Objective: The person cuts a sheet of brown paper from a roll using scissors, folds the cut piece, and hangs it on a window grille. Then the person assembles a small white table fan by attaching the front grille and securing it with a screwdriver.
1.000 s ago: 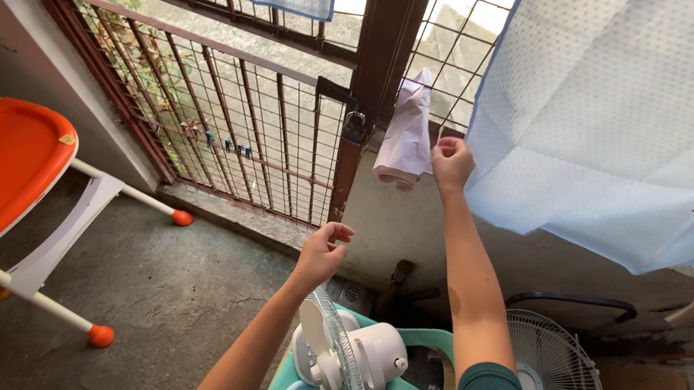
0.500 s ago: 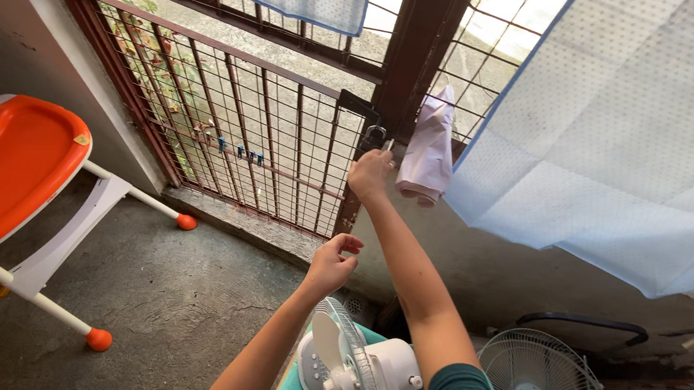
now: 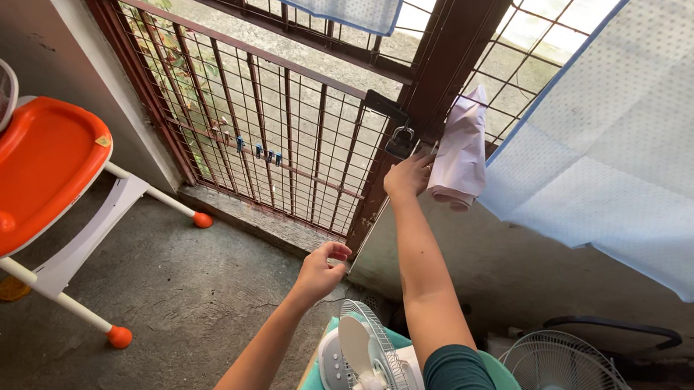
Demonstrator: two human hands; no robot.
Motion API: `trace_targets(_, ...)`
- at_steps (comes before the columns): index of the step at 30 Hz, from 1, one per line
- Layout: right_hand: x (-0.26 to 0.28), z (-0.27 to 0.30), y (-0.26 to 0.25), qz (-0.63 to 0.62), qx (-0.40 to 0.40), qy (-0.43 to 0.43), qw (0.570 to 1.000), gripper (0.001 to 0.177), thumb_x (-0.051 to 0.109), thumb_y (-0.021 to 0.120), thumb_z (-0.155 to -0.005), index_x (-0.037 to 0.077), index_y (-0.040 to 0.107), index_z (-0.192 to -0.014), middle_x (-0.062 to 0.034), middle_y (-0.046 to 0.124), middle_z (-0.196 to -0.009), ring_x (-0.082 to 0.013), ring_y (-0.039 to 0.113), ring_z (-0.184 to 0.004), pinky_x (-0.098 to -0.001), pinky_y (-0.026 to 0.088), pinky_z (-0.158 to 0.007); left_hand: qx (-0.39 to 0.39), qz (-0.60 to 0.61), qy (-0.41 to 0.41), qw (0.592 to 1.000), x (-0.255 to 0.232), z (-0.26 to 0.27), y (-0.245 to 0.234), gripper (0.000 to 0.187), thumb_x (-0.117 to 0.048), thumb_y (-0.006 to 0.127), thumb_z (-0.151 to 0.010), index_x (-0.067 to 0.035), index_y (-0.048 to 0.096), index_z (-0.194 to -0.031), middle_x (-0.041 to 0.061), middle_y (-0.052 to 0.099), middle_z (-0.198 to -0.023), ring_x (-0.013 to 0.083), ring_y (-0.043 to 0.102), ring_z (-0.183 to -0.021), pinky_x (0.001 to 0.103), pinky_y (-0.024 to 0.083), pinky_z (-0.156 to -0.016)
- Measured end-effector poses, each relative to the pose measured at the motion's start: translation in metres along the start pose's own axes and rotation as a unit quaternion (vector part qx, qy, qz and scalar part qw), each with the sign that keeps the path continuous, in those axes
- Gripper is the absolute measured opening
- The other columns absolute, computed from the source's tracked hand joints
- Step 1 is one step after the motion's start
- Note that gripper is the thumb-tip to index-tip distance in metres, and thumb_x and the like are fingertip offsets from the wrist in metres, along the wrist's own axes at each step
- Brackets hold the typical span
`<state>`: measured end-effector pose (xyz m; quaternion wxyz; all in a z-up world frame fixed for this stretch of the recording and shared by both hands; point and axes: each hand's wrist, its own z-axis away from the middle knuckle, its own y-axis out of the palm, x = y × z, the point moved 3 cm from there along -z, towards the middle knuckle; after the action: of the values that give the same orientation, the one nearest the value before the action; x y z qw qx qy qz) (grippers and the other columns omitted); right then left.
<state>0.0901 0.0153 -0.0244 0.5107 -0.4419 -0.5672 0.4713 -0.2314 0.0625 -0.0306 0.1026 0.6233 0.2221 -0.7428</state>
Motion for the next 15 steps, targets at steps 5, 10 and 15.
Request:
trace_targets(5,0.0,0.013,0.001,0.047,-0.061,-0.027,0.997,0.101,0.045,0.075,-0.087,-0.005,0.022,-0.156,-0.0316,0.009,-0.163,-0.0459,0.028,-0.15,-0.0488,0.032,-0.119,0.012,-0.015,0.008,1.0,-0.01,-0.001,0.001,0.033,-0.005,0.065,-0.082,-0.009,0.071,-0.115,0.007,0.072,-0.112,0.0167,0.073,-0.08,0.029,0.058,-0.073)
trace_targets(10,0.009,0.04,-0.027,0.016,-0.012,-0.029,0.999,0.092,0.041,0.072,-0.091,0.009,0.024,-0.162,-0.0312,0.002,-0.17,-0.0489,0.024,-0.148,-0.0533,0.029,-0.12,0.019,-0.012,-0.012,1.0,-0.021,0.002,0.001,0.033,-0.004,0.064,-0.083,-0.009,0.071,-0.114,0.007,0.071,-0.114,0.0156,0.073,-0.08,0.03,0.058,-0.072)
trace_targets(15,0.015,0.087,-0.024,-0.119,0.052,-0.083,0.988,0.089,0.049,0.068,-0.093,0.016,0.021,-0.161,-0.0346,-0.005,-0.165,-0.0497,0.0,-0.155,-0.0584,0.019,-0.121,0.021,-0.012,0.003,1.0,-0.018,0.002,0.005,0.034,-0.003,0.064,-0.082,-0.007,0.07,-0.115,0.009,0.071,-0.115,0.0161,0.072,-0.079,0.03,0.058,-0.073)
